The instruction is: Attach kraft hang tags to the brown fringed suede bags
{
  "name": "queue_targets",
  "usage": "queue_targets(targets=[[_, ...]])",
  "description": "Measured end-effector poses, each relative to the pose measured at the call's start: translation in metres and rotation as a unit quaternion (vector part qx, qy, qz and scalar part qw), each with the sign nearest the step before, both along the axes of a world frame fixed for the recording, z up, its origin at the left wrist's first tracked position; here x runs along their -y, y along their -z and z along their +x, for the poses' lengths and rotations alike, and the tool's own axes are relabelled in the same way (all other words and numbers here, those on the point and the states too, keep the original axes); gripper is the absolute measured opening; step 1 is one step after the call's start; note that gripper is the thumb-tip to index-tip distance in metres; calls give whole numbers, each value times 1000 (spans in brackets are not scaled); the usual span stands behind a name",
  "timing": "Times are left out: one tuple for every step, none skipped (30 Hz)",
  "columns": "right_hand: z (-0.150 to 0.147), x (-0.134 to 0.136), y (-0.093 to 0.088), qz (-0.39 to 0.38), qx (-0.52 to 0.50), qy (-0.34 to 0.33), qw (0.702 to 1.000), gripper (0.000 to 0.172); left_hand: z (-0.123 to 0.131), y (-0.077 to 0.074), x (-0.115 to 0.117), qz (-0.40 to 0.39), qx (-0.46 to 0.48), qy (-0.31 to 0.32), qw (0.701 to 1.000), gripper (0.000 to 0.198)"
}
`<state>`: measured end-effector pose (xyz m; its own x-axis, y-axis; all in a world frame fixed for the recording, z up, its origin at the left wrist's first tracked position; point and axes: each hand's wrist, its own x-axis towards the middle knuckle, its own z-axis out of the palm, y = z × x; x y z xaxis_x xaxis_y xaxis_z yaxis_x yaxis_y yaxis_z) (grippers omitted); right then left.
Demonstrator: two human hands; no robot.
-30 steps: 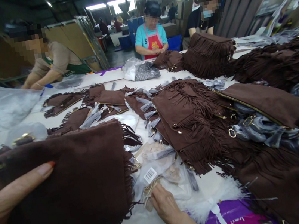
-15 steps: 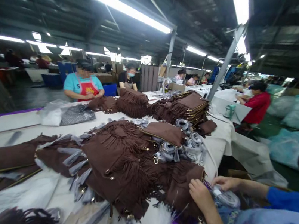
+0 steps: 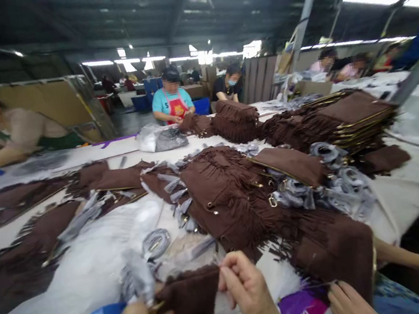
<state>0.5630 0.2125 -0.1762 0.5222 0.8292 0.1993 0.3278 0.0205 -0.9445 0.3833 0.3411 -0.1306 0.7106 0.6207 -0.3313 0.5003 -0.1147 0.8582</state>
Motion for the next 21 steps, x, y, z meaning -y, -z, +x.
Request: queue_targets(targets=[[-9,-5,-2,1,-15,14,1000,18,1,10,5,-41,6,5,999,16],[-14,-8,-3,1,-2,25,1000,17,4,21,11,-95,16,23,995,16],[-16,-9,-3,1,38,27,999,15,7,32,17,-147,57,30,987,19],[-16,-9,-1,-3,87,26,996,14,11,42,24,-188,85,45,978,22],[-15,-8,2,-10,130,25,991,14,14,51,29,-213,111,48,970,25],[-15,-8,6,-20,163,28,986,14,16,58,34,-223,130,46,965,27],[-15,-7,10,-34,182,33,982,15,17,63,38,-224,142,43,963,30],[-16,-8,16,-52,184,37,981,15,17,66,40,-220,150,35,963,33],[-18,-8,21,-70,168,38,983,16,17,68,42,-217,157,31,963,36],[-20,-9,26,-90,136,33,986,17,17,69,42,-214,159,29,963,38],[-22,-10,31,-107,93,25,990,17,17,69,43,-209,157,27,965,41],[-24,-12,36,-119,46,16,992,16,16,69,42,-201,152,25,967,42],[-27,-13,40,-124,2,9,992,17,16,68,42,-192,147,20,970,44],[-28,-14,44,-125,-36,5,991,17,15,66,42,-183,145,8,972,45],[-30,-15,47,-124,-63,5,990,18,13,63,43,-174,138,-13,975,46],[-31,-15,50,-122,-82,7,989,19,10,60,43,-154,121,-50,979,47],[-32,-16,51,-121,-95,11,988,19,7,56,44,-117,96,-101,983,46],[-32,-16,53,-120,-103,13,987,20,5,50,44,-60,68,-155,984,45],[-33,-16,53,-117,-111,13,987,20,3,45,43,13,45,-200,979,43],[-33,-15,54,-114,-119,10,986,21,3,39,42,90,31,-218,971,40],[-34,-15,54,-107,-128,7,986,21,4,32,39,158,26,-200,967,38]])
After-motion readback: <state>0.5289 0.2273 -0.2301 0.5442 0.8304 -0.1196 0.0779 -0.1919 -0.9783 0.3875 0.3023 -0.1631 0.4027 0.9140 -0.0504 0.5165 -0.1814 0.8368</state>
